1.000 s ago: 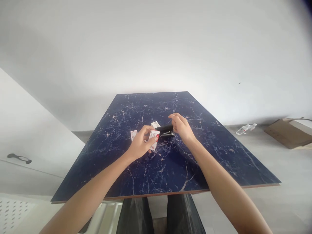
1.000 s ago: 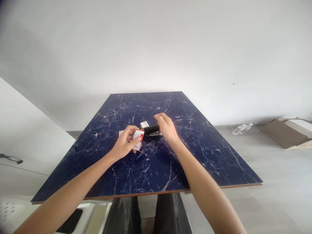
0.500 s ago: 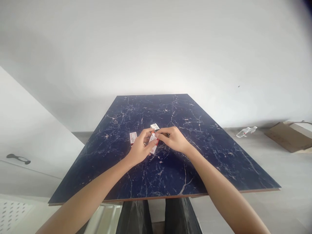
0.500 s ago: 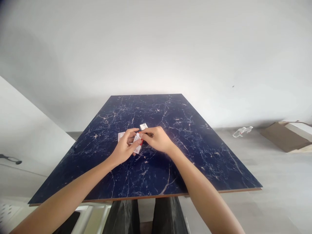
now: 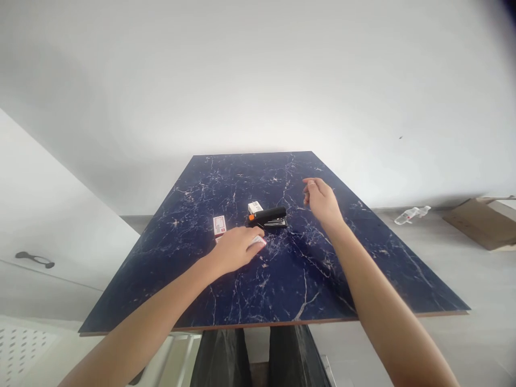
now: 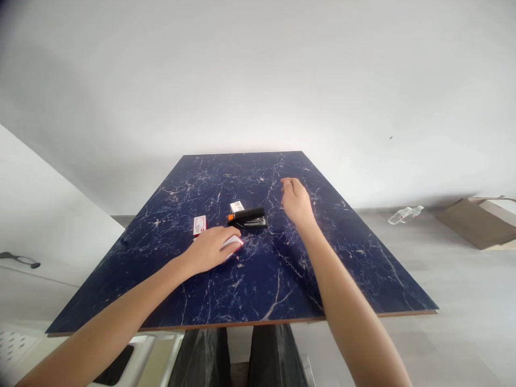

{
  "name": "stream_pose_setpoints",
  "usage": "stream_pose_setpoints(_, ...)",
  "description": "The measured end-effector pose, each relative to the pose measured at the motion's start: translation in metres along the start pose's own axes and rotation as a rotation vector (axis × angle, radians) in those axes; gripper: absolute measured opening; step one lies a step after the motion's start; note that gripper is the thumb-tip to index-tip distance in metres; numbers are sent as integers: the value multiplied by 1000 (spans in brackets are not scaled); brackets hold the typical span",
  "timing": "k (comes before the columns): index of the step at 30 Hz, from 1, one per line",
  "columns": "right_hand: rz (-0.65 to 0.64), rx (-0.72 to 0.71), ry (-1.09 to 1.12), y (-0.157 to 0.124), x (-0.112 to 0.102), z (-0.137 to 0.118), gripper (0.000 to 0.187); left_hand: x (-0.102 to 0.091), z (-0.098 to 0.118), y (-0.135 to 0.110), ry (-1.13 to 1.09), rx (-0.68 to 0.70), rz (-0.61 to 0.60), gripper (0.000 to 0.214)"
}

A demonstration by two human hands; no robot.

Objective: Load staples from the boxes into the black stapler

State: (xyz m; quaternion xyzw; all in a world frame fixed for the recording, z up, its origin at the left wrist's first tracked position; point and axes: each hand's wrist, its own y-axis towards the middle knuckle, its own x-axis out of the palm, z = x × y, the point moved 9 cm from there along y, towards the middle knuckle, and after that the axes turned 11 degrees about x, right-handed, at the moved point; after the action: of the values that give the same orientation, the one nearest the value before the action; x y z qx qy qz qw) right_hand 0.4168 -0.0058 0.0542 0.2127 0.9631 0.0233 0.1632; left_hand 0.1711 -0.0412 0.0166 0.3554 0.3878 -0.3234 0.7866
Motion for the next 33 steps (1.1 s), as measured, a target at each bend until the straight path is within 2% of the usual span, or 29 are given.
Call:
stream_pose_setpoints(2,-40,39,-87,13,-4,18,31,-2,7,3,143,30,35,45)
stream_pose_setpoints(4,-73,118,-112,20,-2,40,24,-11,7,5,227,-2,120,54)
stream_pose_setpoints(7,-103,312,44,21,8,74,17,-24,-8,7,258,-64,205,42)
stream_pose_setpoints(10,-177,383,202,18,26,86,19,-22,-29,11,222,-71,173,32)
stream_pose_setpoints(12,-246,327,180,17,33,80,25,-20,-36,12,215,-48,171,30)
stream_pose_setpoints(14,-297,235,59,16,35,70,29,-20,-39,11,225,-27,199,31)
stream_pose_setpoints(17,-351,2,-288,8,35,50,24,-19,-39,9,214,-38,214,31)
stream_pose_setpoints(20,-464,-208,-544,-9,47,33,19,-19,-41,8,196,-72,213,30)
stream_pose_setpoints(23,-533,-251,-597,-19,52,26,25,-21,-47,10,160,-125,211,28)
stream_pose_setpoints(26,-507,-251,-624,-11,36,30,23,-26,-54,11,163,-162,180,27)
stream_pose_setpoints(31,-314,-85,-607,21,-19,55,23,-40,-72,1,186,-225,158,31)
stream_pose_setpoints(33,-284,-34,-530,24,-22,61,29,-41,-79,-4,138,-251,147,33)
